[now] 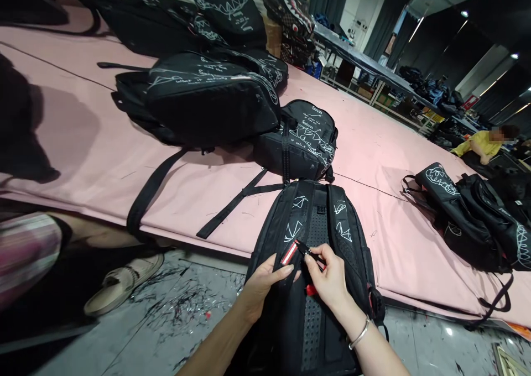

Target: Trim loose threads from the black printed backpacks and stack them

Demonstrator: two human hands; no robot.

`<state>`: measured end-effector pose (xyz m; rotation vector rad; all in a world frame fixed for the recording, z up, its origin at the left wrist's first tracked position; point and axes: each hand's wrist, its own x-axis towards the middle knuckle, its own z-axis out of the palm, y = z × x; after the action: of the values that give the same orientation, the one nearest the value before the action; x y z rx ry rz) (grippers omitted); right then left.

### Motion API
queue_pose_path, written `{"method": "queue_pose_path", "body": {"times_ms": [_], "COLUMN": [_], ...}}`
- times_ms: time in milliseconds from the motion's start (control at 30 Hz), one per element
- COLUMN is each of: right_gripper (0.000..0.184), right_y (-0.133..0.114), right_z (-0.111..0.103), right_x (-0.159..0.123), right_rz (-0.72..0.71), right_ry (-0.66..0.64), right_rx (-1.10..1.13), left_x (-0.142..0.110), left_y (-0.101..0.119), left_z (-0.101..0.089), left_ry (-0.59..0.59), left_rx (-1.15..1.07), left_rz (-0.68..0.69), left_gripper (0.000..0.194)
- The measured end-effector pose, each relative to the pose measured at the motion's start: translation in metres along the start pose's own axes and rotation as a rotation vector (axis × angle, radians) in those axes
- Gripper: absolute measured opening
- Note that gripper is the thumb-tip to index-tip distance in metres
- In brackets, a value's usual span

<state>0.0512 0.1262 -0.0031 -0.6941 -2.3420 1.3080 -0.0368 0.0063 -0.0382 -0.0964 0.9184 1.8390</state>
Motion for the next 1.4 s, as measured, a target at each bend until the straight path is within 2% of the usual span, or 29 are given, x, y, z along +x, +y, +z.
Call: {"method": "queue_pose_path", "body": {"times_ms": [167,300,467,633,733,833,1033,1167,1400], "right_gripper": [0.016,0.018,0.019,0.027,0.03,0.03,0.027,0.025,0.025], "right_y": [0.001,0.007,0.003,-0.002,-0.003,-0.004,-0.013,-0.014,0.001], "right_z": [0.002,-0.004,-0.02,-0.032,-0.032,-0.028,-0.02,-0.016,-0.011], "right_x": [0.004,0.008,0.028,0.071,0.096,0.115,0.137,0.143,0.146], "right_rz": [-0.06,0.016,0.025,-0.012,-0.007,-0.008,-0.056,-0.06,-0.048], "right_ry": [0.022,-0.018,-0.195,-0.386,-0.535,-0.687,-0.871,-0.897,-0.869], "right_rx": [-0.037,0.051,0.096,0.114,0.101,0.091,0.026,0.035,0.082], "left_x": [-0.001,-0.001,-0.003,-0.008,-0.007,-0.006,-0.009,-0.011,-0.01], "left_y": [0.002,0.004,0.015,0.038,0.047,0.052,0.06,0.063,0.065], "left_z": [-0.002,-0.008,-0.016,-0.027,-0.037,-0.043,-0.041,-0.04,-0.039], "left_ry": [-0.005,-0.042,-0.115,-0.147,-0.201,-0.266,-0.321,-0.313,-0.326], "left_rx": [0.018,0.04,0.107,0.219,0.259,0.291,0.278,0.268,0.238], "left_rz": [0.012,0.017,0.024,0.025,0.026,0.048,0.019,-0.002,-0.002], "left_gripper": [0.046,0.043,0.038,0.039,0.042,0.035,0.026,0.026,0.027]}}
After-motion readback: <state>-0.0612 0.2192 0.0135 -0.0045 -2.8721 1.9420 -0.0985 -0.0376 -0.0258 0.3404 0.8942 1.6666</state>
